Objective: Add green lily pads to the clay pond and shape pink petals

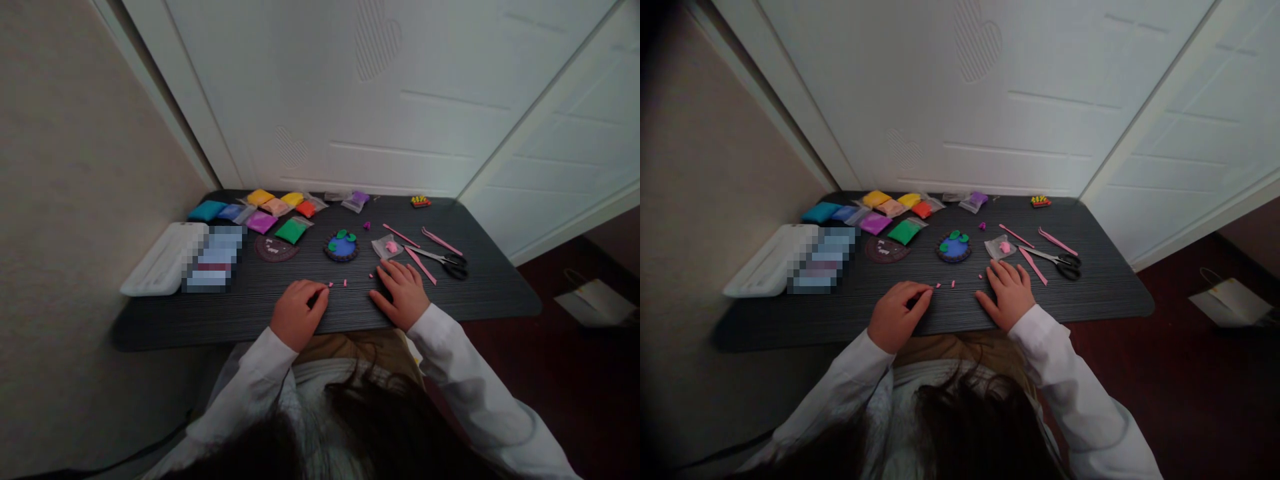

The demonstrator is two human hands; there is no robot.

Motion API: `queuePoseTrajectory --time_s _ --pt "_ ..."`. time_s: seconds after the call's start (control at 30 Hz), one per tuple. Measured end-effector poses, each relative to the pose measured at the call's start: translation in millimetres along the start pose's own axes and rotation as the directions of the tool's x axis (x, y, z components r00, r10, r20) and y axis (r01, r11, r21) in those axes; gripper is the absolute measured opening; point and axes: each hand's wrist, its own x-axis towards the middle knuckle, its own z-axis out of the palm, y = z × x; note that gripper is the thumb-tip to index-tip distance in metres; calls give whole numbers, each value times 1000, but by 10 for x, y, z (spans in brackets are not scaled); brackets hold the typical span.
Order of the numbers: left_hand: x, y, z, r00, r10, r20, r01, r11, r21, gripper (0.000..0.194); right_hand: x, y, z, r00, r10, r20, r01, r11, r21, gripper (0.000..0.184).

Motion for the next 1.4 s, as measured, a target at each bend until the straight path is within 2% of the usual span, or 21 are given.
queuePoseTrajectory --time_s 0.33,0.5,0.63,0.77,0.9,1.03,1.17,1.3,1.4 --pt "6 4 -3 1000 -1 20 1 1000 13 18 -7 -45 -31 996 -73 46 75 997 -33 45" --pt "0 3 1 1000 5 14 -5 1000 15 18 -5 -63 -25 999 -1 34 3 998 -62 53" --pt "-3 1 4 1000 13 8 -13 1000 9 18 -2 -64 -31 995 -77 64 81 995 -54 50" --pt "-4 2 -3 1000 10 14 -10 1000 10 18 3 -71 -28 999 -20 49 24 997 -76 58" --pt "-2 2 -3 1000 17 19 -17 1000 13 18 -4 -86 -23 993 -92 71 97 993 -69 54" --pt "-1 1 -1 1000 7 11 -7 1000 14 18 -7 -95 -23 998 -23 50 26 997 -79 60" --pt "-5 7 -3 1000 8 15 -8 1000 15 19 -1 -97 -22 992 -102 70 106 992 -61 54" --pt "-11 12 -5 1000 9 4 -9 1000 14 18 6 -97 -10 999 -30 45 34 997 -72 61" --pt "-12 13 -7 1000 13 5 -13 1000 11 18 7 -99 -9 994 -95 61 99 993 -66 57"
